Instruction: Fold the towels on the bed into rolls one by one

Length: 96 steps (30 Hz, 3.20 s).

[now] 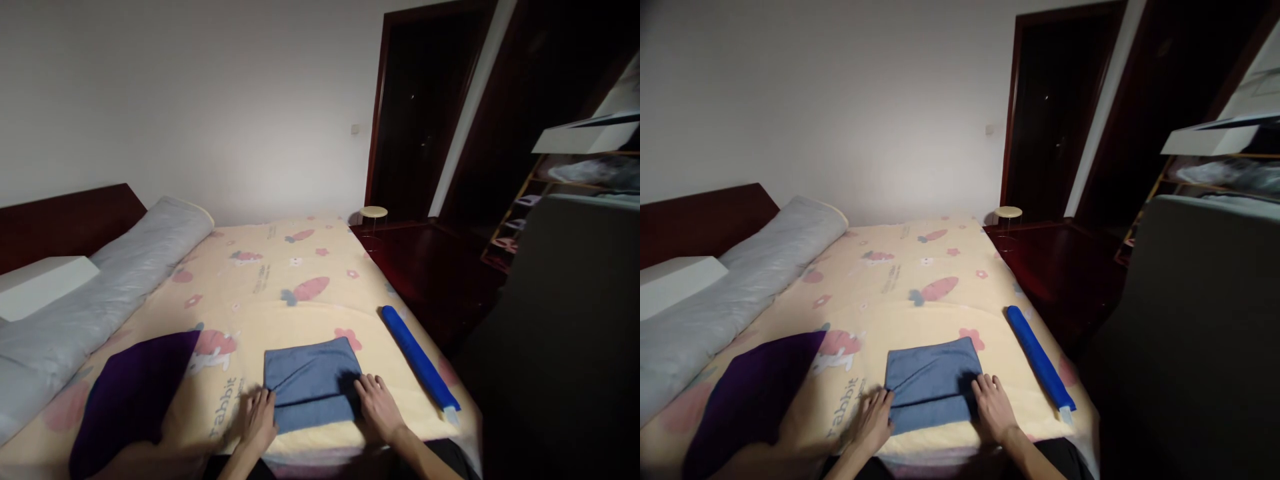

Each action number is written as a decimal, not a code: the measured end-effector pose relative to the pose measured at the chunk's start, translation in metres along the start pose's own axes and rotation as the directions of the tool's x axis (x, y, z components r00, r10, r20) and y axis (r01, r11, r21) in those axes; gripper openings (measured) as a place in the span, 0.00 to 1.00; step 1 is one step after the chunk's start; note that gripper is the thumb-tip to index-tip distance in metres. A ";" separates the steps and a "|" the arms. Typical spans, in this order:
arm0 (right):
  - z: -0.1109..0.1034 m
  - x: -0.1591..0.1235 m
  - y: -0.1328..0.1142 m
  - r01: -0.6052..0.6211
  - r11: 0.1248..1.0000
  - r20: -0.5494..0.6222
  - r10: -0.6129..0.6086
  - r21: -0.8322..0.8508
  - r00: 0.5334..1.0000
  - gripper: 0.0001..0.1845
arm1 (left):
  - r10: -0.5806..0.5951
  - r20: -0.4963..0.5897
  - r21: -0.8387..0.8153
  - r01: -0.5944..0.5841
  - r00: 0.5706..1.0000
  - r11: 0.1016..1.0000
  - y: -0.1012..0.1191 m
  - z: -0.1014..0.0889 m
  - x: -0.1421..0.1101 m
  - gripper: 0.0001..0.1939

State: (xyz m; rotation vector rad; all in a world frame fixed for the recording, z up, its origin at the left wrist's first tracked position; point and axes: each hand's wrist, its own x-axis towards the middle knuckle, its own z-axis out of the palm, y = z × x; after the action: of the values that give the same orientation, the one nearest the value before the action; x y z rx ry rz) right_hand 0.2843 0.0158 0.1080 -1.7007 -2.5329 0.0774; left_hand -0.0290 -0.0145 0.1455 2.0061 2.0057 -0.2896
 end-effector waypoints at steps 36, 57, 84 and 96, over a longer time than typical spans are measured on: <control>-0.005 -0.001 -0.009 0.089 0.970 0.176 -0.130 0.225 0.976 0.26 | 0.213 -0.012 -0.082 -0.214 0.977 0.973 0.012 0.016 -0.005 0.32; 0.027 0.000 0.002 0.063 0.985 0.082 -0.077 0.161 0.994 0.21 | 0.081 -0.003 -0.040 -0.082 0.997 0.996 0.004 0.032 0.005 0.31; 0.012 -0.010 -0.028 0.286 0.936 0.055 -0.303 0.203 0.952 0.37 | 0.380 -0.046 -0.081 -0.382 0.924 0.920 0.036 0.046 -0.002 0.38; 0.024 -0.001 -0.003 0.252 0.921 0.158 -0.308 0.296 0.938 0.46 | 0.276 0.079 -0.164 -0.261 0.958 0.951 0.012 0.025 -0.004 0.41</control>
State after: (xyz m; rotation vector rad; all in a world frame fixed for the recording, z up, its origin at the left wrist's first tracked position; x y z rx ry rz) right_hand 0.2798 0.0145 0.0848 -1.2715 -2.7250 0.5768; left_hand -0.0159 -0.0263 0.1244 2.0902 1.6170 -0.1685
